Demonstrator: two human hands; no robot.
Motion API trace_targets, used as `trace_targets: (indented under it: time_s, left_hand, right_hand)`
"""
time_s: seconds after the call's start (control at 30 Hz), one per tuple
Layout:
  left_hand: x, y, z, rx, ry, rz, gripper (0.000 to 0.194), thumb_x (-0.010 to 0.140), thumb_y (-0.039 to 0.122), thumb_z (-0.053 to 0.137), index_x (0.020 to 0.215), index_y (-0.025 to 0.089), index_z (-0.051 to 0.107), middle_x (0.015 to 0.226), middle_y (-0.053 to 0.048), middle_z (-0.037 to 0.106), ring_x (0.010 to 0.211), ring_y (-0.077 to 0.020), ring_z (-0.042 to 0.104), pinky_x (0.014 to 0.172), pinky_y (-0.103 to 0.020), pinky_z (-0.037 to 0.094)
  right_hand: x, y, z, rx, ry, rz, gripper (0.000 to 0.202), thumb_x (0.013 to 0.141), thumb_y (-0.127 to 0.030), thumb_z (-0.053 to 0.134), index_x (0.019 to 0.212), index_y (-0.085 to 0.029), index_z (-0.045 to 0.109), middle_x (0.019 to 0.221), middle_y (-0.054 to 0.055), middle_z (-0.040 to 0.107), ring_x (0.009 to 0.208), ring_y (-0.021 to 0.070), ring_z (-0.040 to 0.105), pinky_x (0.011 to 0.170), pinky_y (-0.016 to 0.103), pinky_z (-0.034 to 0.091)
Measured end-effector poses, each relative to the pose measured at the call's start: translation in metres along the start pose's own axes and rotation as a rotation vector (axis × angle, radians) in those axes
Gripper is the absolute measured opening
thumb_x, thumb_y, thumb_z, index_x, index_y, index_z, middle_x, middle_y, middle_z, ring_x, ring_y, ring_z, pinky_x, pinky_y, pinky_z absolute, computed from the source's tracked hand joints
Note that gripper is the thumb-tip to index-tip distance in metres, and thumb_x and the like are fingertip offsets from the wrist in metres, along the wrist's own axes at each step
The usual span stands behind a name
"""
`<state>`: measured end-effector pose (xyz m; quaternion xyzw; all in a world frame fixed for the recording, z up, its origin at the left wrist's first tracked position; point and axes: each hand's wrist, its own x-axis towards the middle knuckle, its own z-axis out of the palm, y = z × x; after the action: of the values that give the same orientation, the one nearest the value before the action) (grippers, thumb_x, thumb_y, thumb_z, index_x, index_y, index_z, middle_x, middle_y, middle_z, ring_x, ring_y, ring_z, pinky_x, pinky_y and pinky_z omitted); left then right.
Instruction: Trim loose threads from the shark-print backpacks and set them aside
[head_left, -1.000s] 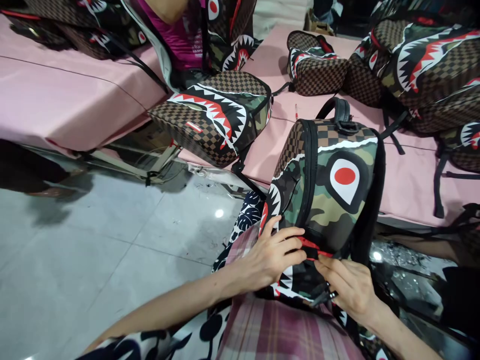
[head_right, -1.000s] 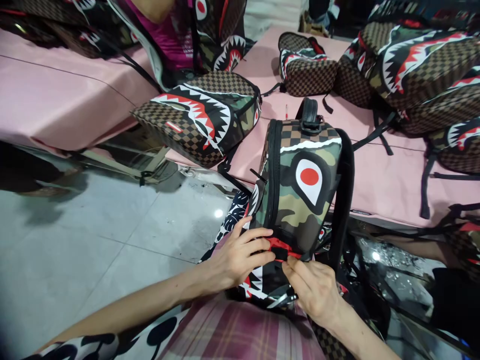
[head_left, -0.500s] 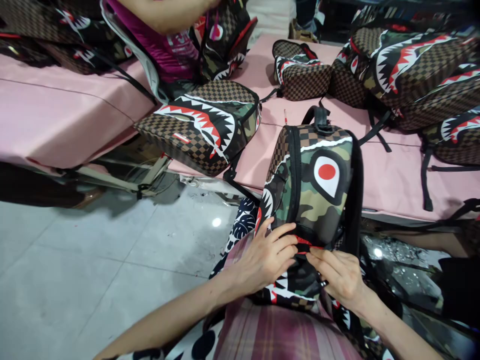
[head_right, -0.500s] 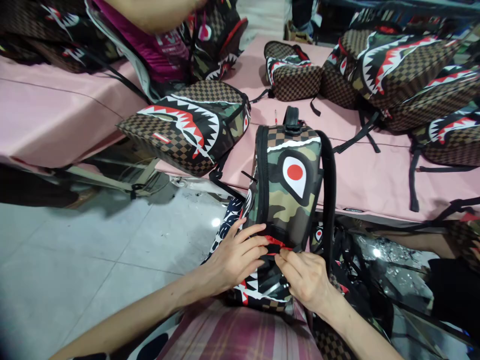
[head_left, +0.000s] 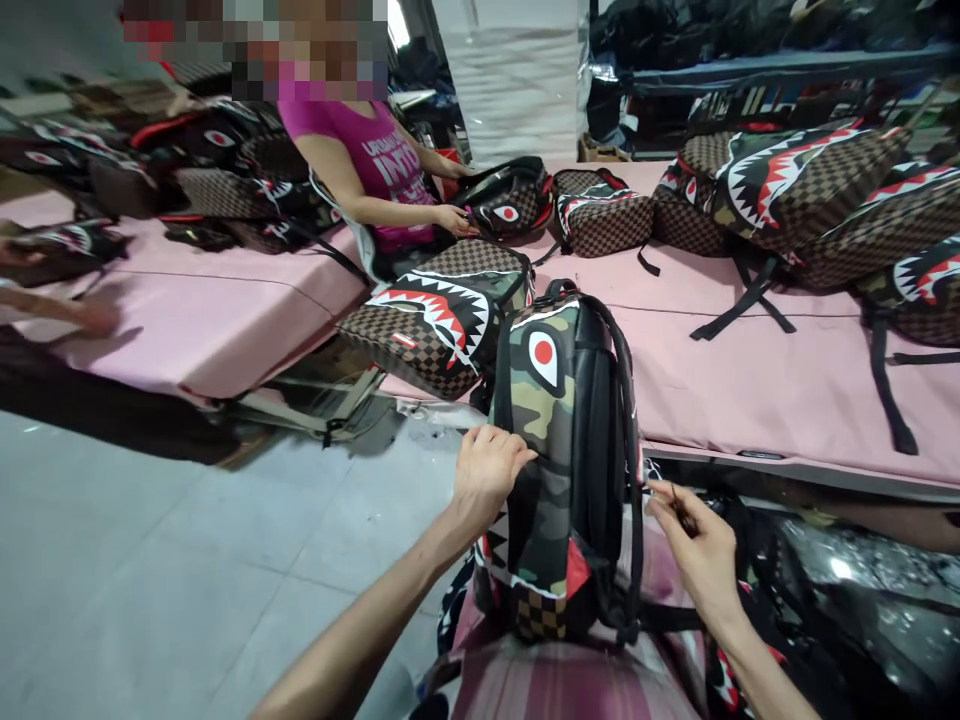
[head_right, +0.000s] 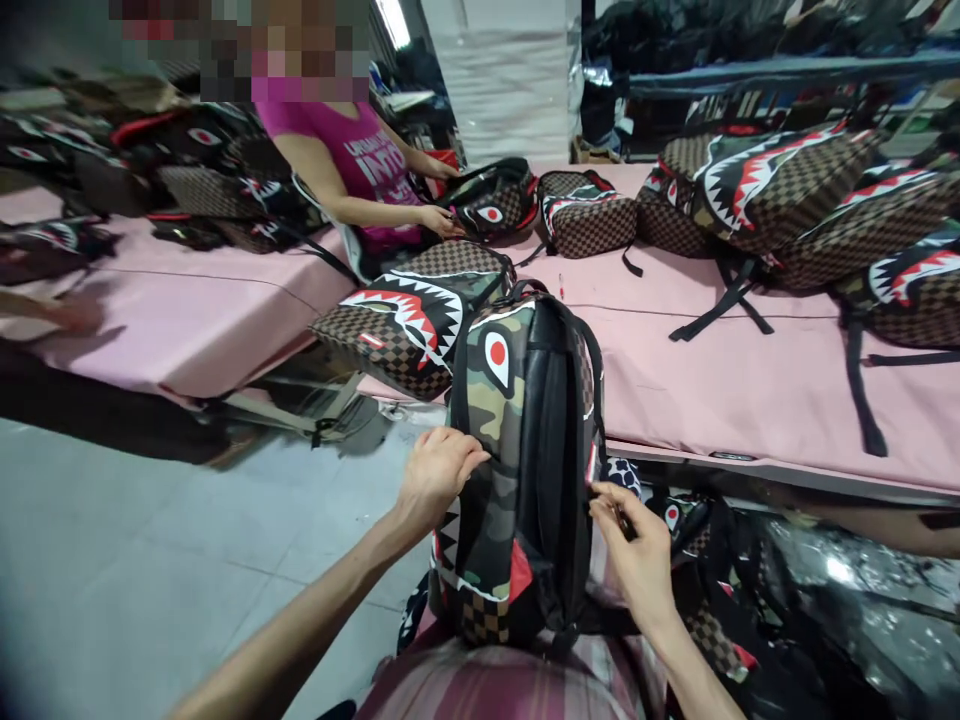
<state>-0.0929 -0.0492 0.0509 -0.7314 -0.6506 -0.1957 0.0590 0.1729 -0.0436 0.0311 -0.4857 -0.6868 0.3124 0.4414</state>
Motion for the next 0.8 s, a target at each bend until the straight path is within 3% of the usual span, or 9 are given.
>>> trace_targets:
  time_s: [0.13,0.27,0.33,0.47,0.63,0.8]
  left_hand:
    - [0.003,0.004,-0.016,-0.147,0.013,-0.056,0.015,0.085,0.027,0.051,0.082,0.017,0.061,0.080,-0.003,0.062,0.079,-0.0171,0.051,0.071,-0.031,0.041]
    - [0.029,0.031,-0.032,-0.185,0.141,0.151,0.013,0.085,0.020,0.050,0.085,0.019,0.063,0.086,-0.003,0.063,0.086,-0.0162,0.051,0.080,-0.034,0.040]
    - [0.047,0.048,-0.034,-0.109,0.080,0.331,0.011,0.083,0.024,0.055,0.088,0.021,0.064,0.087,-0.002,0.063,0.088,-0.0178,0.050,0.085,-0.039,0.037]
    - [0.075,0.071,-0.029,0.132,-0.203,0.577,0.008,0.074,0.026,0.066,0.072,0.018,0.065,0.080,-0.004,0.061,0.089,-0.0222,0.049,0.093,-0.049,0.029]
    - [0.085,0.073,-0.029,0.291,-0.375,0.609,0.012,0.069,0.013,0.064,0.058,0.015,0.062,0.070,-0.006,0.057,0.081,-0.0229,0.050,0.086,-0.047,0.035]
    - [0.084,0.056,-0.030,0.359,-0.381,0.654,0.013,0.074,0.010,0.055,0.062,0.012,0.059,0.071,-0.008,0.053,0.079,-0.0229,0.050,0.073,-0.040,0.041]
  right_hand:
    - [0.011,0.002,0.000,-0.064,-0.020,0.007,0.038,0.081,-0.031,0.056,0.117,-0.019,0.050,0.092,0.005,0.066,0.080,0.0174,0.064,0.069,0.028,0.052]
    - [0.017,-0.003,0.006,-0.096,0.007,-0.094,0.022,0.084,-0.030,0.053,0.104,-0.021,0.055,0.094,0.005,0.064,0.083,0.0164,0.062,0.071,0.027,0.050]
    - [0.020,-0.004,0.009,-0.153,0.014,-0.153,0.022,0.084,-0.029,0.054,0.103,-0.021,0.057,0.096,0.005,0.062,0.085,0.0163,0.061,0.073,0.027,0.049]
    - [0.024,-0.003,0.011,-0.370,0.026,-0.191,0.023,0.085,-0.030,0.052,0.106,-0.022,0.061,0.092,0.003,0.062,0.079,0.0148,0.060,0.066,0.025,0.047]
    - [0.023,-0.004,0.010,-0.533,-0.013,-0.240,0.029,0.086,-0.036,0.052,0.110,-0.023,0.061,0.078,0.002,0.061,0.070,0.0139,0.059,0.059,0.024,0.043]
    - [0.024,-0.015,0.015,-0.484,-0.008,-0.263,0.027,0.087,-0.032,0.050,0.106,-0.015,0.058,0.088,0.006,0.062,0.077,0.0162,0.059,0.063,0.026,0.043]
